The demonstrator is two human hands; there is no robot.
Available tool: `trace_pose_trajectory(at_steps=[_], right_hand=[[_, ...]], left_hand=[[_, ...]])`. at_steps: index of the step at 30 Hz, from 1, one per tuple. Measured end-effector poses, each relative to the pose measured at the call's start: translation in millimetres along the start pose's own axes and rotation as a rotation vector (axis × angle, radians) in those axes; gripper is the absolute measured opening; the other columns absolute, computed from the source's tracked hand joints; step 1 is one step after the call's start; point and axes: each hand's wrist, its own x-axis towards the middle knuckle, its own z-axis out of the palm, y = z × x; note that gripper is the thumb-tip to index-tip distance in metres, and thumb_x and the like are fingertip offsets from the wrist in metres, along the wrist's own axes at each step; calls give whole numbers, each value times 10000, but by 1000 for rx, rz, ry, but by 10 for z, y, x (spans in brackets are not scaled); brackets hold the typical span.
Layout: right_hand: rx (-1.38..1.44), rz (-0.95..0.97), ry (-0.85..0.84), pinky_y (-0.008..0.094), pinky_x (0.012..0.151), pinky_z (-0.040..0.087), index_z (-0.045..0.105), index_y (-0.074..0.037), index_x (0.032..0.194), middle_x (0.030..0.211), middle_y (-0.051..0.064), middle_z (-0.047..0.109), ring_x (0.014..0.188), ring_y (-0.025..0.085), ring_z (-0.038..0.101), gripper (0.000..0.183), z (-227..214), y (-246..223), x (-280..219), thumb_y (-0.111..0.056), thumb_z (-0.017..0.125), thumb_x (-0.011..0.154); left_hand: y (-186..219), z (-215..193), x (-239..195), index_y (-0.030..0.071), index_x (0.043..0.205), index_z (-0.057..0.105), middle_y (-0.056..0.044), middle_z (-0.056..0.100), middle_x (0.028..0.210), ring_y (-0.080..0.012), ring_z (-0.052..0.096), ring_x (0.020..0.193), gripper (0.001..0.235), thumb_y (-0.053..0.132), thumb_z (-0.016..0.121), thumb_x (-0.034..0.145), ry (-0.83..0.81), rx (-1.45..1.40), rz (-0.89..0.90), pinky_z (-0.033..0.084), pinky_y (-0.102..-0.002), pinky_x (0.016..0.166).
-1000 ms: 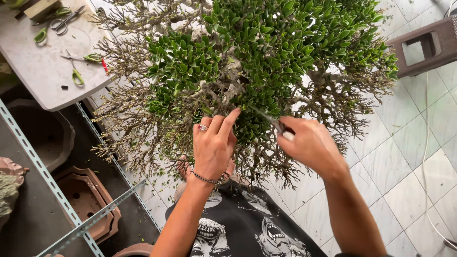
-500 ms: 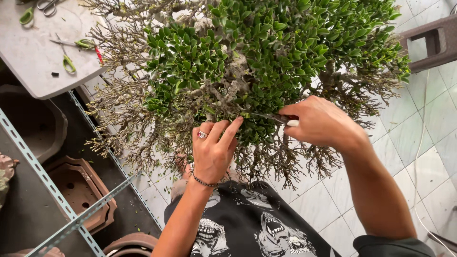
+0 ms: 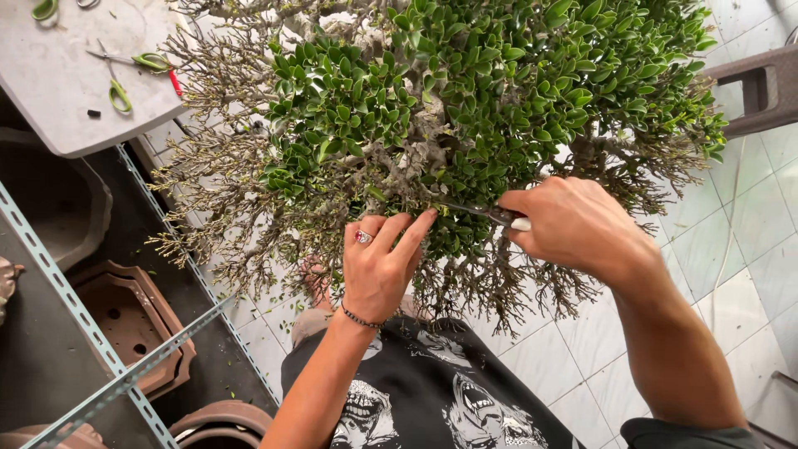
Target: The person trims a bonsai tree using red-handled pruning shears. They carefully select and cut small branches and leaves from the dense foliage, working methodically around the tree's canopy.
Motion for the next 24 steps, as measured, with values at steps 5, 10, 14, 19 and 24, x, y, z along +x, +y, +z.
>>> trace_pose_trajectory(at_steps=[5,10,14,19,24], right_hand=[[-4,9,62,481,805,631,765,-232,1131,859,100,785,794,321,804,269,158,100,41,-366,633,939],[-46,-19,122,550,825,612,738,-218,1120,939,126,775,890,396,794,305,177,81,50,-414,623,916],[-103,-31,101,540,867,621,722,-203,1185,942,124,773,922,372,794,322,112,-16,19,-360,637,917],[-161,-63,125,543,846,626,714,-173,1166,944,125,771,908,367,795,308,260,18,47,-349,661,918],[-91,-66,351,553,817,639,726,-137,1112,877,142,764,856,367,791,262,442,148,34,-325,672,937]], left_hand=[[6,-20,31,246,1303,745,9,664,977,-180,587,878,365,120,616,985,-5,11,4,446,-313,809],[-4,-28,24,241,1302,746,5,660,978,-184,582,878,361,124,620,985,-5,10,18,450,-316,817],[-2,-42,39,239,1312,742,9,656,981,-181,577,883,369,127,629,979,-13,10,21,447,-317,822],[-9,-15,12,249,1301,746,10,659,974,-183,580,877,361,123,632,983,-1,22,15,453,-317,821],[-16,41,-37,266,1370,709,15,673,958,-174,578,861,412,163,640,977,-49,44,-5,436,-327,800]])
